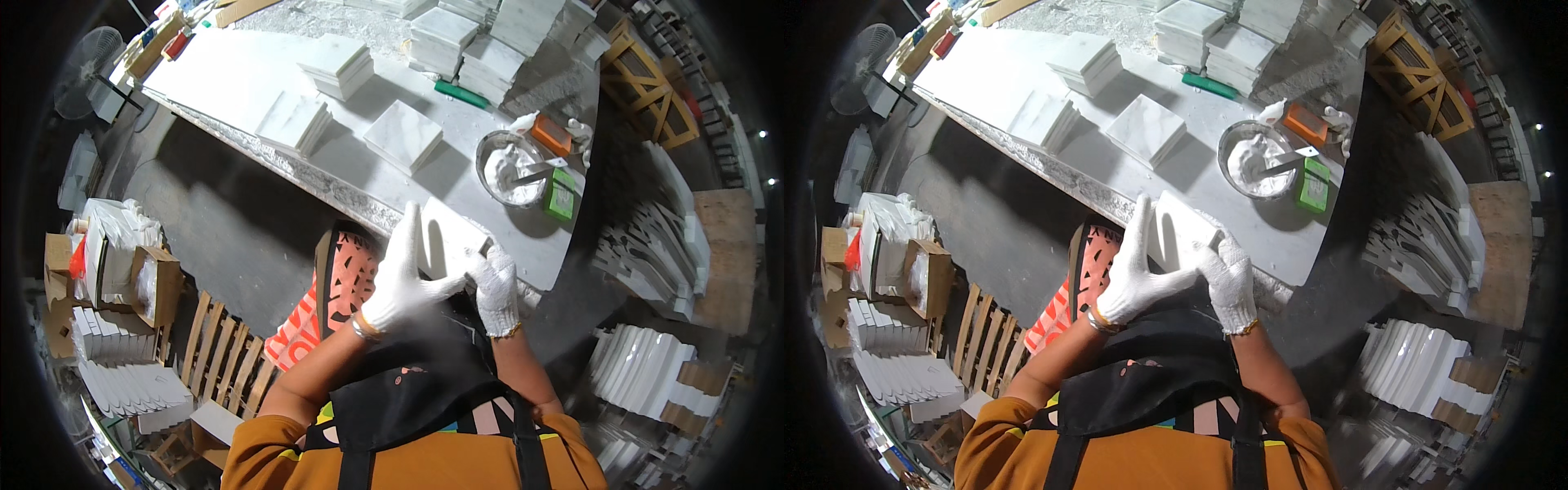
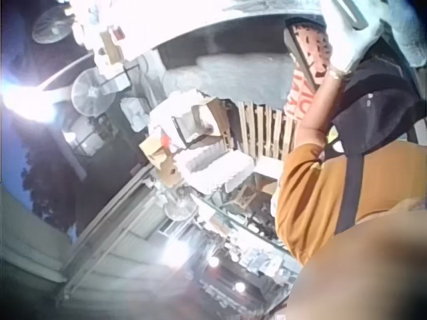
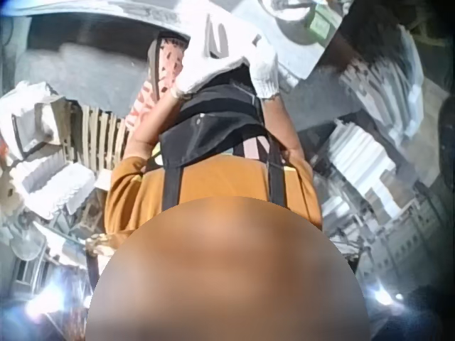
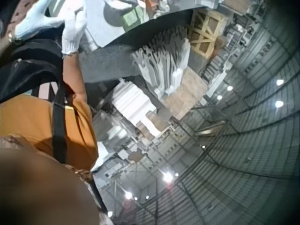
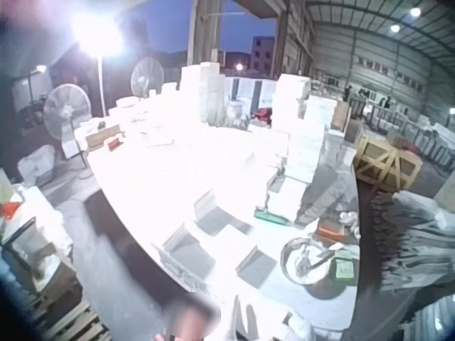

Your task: The person applies a white paste to the edges of small white rectangular blocks using a small metal spatula, then presses them together to form larger stacks. The person repeatedly picks up blocks, applies paste, and joins them on a cluttered workbench.

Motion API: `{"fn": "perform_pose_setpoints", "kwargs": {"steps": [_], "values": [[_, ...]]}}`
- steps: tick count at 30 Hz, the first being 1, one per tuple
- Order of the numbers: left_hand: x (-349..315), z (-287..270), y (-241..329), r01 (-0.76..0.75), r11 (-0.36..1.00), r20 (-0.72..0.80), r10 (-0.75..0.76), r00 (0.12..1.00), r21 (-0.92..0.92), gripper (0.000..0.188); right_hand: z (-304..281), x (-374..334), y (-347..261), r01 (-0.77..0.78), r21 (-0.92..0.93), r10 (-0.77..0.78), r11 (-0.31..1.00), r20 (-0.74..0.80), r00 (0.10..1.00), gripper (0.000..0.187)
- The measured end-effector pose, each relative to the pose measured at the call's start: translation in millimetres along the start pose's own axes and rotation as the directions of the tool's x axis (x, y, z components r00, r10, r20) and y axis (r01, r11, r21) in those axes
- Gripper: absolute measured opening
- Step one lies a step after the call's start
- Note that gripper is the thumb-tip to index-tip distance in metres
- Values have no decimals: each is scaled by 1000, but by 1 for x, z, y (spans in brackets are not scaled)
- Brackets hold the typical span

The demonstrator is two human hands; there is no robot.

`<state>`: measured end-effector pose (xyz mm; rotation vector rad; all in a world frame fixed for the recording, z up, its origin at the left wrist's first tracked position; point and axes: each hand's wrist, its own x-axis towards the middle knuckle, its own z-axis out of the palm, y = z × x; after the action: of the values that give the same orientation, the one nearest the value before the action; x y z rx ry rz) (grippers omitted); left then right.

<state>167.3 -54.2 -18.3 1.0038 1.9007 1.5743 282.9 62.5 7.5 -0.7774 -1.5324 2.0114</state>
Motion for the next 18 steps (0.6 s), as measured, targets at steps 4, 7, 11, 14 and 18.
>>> {"fn": "perform_pose_setpoints", "kwargs": {"steps": [4, 7, 11, 14, 18], "values": [[0, -17, 1, 409, 665, 307, -272, 912, -625, 85, -19, -11, -4, -22, -190, 31, 981, 42, 999, 30], [0, -24, -2, 538, 544, 475, -267, 839, -644, 39, -23, -19, 2, -5, -282, 24, 959, 64, 998, 27], [-14, -16, -5, 559, 543, 452, -331, 828, -627, 32, -23, -21, 2, 4, -322, 11, 947, 44, 999, 28], [-20, -11, -6, 519, 608, 396, -337, 854, -601, 35, -20, -13, -2, 20, -440, -4, 898, 38, 999, 26], [-21, -14, 3, 483, 658, 356, -329, 875, -578, 36, -18, -10, 0, 3, -367, -6, 930, -9, 1000, 24]]}}
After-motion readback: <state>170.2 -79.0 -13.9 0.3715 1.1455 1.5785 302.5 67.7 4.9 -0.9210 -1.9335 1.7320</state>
